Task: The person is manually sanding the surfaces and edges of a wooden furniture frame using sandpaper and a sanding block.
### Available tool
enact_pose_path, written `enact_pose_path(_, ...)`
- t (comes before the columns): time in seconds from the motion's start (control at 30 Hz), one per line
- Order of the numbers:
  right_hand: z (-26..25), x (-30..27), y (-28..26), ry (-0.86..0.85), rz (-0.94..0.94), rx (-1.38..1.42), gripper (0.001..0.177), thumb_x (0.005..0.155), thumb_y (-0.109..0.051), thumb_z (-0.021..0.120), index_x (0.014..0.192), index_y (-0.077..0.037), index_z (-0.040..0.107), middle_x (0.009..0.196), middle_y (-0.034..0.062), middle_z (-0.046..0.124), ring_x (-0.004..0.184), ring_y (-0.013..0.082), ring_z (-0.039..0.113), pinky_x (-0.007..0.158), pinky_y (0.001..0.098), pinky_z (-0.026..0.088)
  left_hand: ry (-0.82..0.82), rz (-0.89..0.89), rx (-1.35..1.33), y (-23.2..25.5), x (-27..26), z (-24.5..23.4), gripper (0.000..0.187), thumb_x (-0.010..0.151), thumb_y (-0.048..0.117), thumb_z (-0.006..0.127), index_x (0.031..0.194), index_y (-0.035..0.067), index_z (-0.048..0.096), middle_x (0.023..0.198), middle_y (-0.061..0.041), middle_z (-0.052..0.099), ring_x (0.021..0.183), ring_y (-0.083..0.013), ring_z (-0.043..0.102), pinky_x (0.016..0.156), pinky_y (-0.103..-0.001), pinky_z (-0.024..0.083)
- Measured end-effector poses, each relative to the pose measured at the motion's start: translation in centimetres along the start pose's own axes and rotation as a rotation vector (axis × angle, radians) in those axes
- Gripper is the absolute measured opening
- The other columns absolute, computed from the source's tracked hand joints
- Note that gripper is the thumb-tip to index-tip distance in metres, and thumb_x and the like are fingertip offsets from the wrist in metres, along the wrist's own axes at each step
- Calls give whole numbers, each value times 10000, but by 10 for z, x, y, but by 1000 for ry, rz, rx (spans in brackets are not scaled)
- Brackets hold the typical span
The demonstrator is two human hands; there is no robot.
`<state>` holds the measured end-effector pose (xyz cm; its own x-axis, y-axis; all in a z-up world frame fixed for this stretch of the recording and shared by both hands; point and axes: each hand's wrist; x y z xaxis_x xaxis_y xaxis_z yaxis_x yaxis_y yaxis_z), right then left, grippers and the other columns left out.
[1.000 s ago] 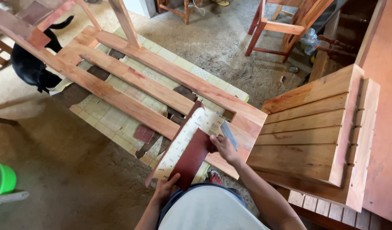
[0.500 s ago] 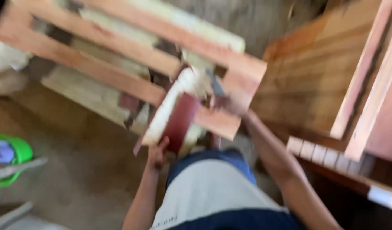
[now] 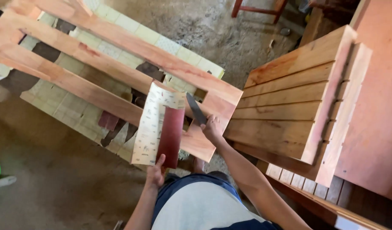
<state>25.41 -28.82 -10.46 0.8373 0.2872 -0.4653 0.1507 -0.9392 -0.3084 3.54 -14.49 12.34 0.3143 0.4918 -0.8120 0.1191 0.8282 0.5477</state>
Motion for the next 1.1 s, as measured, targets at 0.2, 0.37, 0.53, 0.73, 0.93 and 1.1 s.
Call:
enact_pose_path(0.2,12,7,13,-119,30,120,519,852,-587,600,1161,-169,607,1169,150,694,1212,325,638,1067,485,485,-148,48,7,-83,121,-11,933,771,100,929,1401,-217,318,1337,-389,483,1260,-506,536,1121,-760,262)
enact_pose_path(0.37,5,-58,46,-118,24,899,267,889,-269,726,938,-56,572,763,176,671,606,270,673,434,366,534,-237,54,199,-110,162,12,698,815,224,938,1392,55,584,1294,-130,655,1185,-357,628,1008,-622,428)
enact_pose_path(0.53,-51,-168,48,-98,141,1596,227,913,-66,609,1062,-53,438,893,268,719,649,304,704,567,441,622,-271,62,371,-110,151,40,879,732,369,1007,1287,-140,554,1179,-228,604,1016,-303,633,767,-459,549)
enact_pose_path(0.73,-18,-215,80,179,191,1368,316,897,-53,636,789,-129,349,569,25,350,488,125,324,452,289,265,-272,-39,479,-116,158,22,525,796,344,849,1214,43,747,967,-29,739,770,-126,623,599,-271,444)
enact_pose_path(0.93,-1,-261,48,317,238,1183,367,935,-311,713,864,-145,393,642,-13,380,539,104,354,452,290,335,-208,-249,772,-83,151,-1,605,891,647,629,1072,80,740,765,-169,755,521,-222,636,479,-293,462)
enact_pose_path(1.1,-5,-275,6,469,61,1031,296,928,-294,700,822,-146,466,691,-18,441,637,104,382,581,304,355,-704,-11,1212,-28,63,-12,747,945,701,417,1112,50,742,1038,-74,780,841,-152,695,767,-273,545)
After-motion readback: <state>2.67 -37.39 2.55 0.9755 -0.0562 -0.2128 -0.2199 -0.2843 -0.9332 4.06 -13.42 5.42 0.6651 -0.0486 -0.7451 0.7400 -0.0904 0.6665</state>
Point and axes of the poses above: each hand's wrist, its own x-axis towards the middle knuckle, its own z-axis out of the palm, y = z × x
